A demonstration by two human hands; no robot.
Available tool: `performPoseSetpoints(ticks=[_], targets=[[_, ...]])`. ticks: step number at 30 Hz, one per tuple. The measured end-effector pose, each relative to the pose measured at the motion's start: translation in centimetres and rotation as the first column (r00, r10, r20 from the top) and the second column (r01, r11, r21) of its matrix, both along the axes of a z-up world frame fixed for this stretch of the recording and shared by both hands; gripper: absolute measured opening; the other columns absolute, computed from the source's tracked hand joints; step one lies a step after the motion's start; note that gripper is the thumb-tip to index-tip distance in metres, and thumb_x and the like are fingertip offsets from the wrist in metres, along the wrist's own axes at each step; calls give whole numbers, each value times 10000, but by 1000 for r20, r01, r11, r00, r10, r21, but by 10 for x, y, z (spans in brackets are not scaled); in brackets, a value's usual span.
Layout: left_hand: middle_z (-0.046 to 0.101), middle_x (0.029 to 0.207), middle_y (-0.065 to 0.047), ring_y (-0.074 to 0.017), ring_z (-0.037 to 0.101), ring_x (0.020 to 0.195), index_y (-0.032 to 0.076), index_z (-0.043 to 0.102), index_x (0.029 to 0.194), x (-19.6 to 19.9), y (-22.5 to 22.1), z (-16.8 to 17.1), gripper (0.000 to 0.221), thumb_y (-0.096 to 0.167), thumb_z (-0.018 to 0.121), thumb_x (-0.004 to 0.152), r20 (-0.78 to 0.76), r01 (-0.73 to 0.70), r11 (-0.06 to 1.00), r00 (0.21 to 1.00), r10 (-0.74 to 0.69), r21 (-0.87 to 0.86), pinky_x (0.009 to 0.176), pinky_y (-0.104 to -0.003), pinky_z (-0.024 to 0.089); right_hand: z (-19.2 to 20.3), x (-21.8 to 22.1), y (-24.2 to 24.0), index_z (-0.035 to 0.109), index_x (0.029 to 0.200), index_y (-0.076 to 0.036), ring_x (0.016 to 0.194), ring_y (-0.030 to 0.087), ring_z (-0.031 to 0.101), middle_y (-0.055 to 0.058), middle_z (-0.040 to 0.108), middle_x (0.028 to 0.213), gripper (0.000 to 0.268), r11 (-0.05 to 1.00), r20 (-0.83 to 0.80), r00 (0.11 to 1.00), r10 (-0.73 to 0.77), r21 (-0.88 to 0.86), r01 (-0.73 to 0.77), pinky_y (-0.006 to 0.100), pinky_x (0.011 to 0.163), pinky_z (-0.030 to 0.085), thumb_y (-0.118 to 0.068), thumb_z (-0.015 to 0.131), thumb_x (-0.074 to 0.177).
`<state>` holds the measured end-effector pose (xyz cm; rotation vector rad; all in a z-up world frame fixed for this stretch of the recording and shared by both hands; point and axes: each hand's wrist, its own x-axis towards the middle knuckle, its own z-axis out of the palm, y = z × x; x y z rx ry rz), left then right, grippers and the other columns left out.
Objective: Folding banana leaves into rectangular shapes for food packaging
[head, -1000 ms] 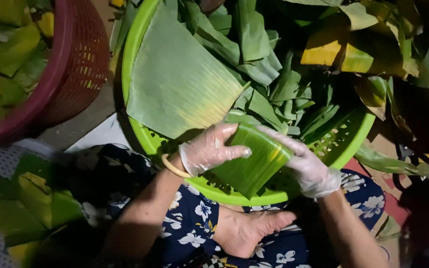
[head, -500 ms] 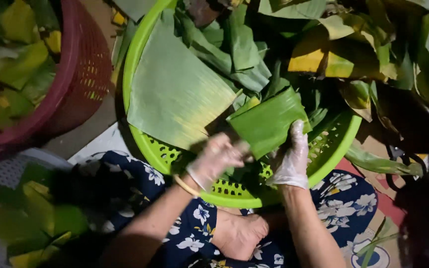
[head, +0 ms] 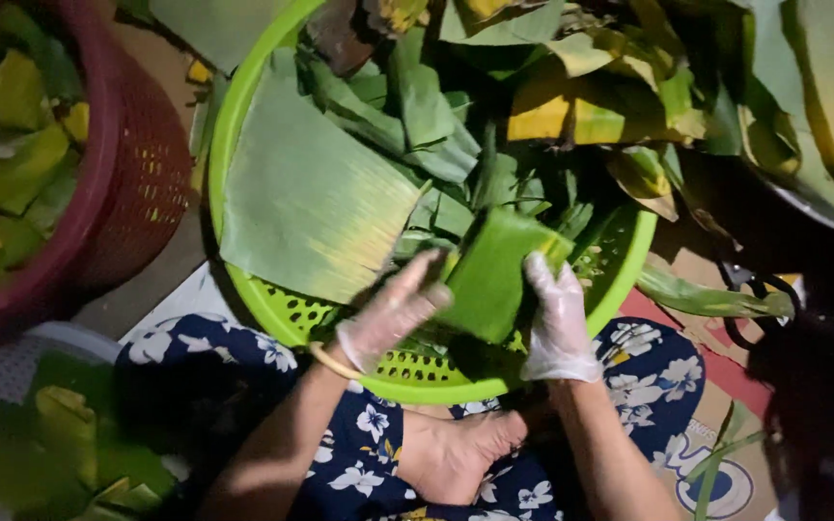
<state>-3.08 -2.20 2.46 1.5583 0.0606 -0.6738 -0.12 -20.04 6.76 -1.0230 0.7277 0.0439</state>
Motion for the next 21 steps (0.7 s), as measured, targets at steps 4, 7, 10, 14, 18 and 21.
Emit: performPoseSetpoints(ticks=[4,7,10,14,18,21], targets=[[374,1612,-180,-365,337,1492,191,333,1587,30,-10,48,706,562,487,1006,129,35,999,991,-30,-37,1231,-492,258,3,-7,-15,684,1196,-83,946,190,656,92,723,1041,348,937,-109,942,317,-121,-329,395,934,529,-152,778,868],[360,1615,-169,-350,340,1492,193,341,1586,28,-32,37,693,527,512,1004,103,-24,1000,994,25,-16,1238,-477,257,8,-4,-16,726,1062,-79,771,114,655,29,721,862,223,924,-50,937,347,-156,-350,295,769,570,-83,801,852],[343,1620,-157,-332,344,1492,196,351,1585,23,-45,25,679,484,542,1001,72,-106,994,992,105,9,1247,-459,255,4,-2,-16,721,1066,-94,755,89,649,6,712,854,219,939,7,953,302,-178,-296,261,745,564,-99,799,861],[319,1626,-138,-304,349,1493,200,366,1583,17,-39,10,665,420,588,996,32,-224,974,974,222,46,1259,-433,253,-11,-3,-27,712,1168,-142,884,70,649,-21,738,1005,281,965,15,976,217,-155,-212,254,881,526,-194,784,902],[302,1630,-126,-286,353,1493,203,376,1582,15,-35,-5,660,377,618,993,12,-296,952,955,296,74,1268,-415,252,-17,1,-43,495,1515,-128,1414,315,489,167,521,1535,636,953,-114,948,298,-20,-302,466,1205,325,-300,697,938],[286,1635,-113,-268,357,1494,206,387,1580,7,4,-23,659,334,648,989,1,-356,930,934,357,90,1276,-397,250,5,8,-52,484,1510,-71,1369,342,532,214,523,1526,604,939,51,953,298,165,-303,527,1155,403,-286,609,960]])
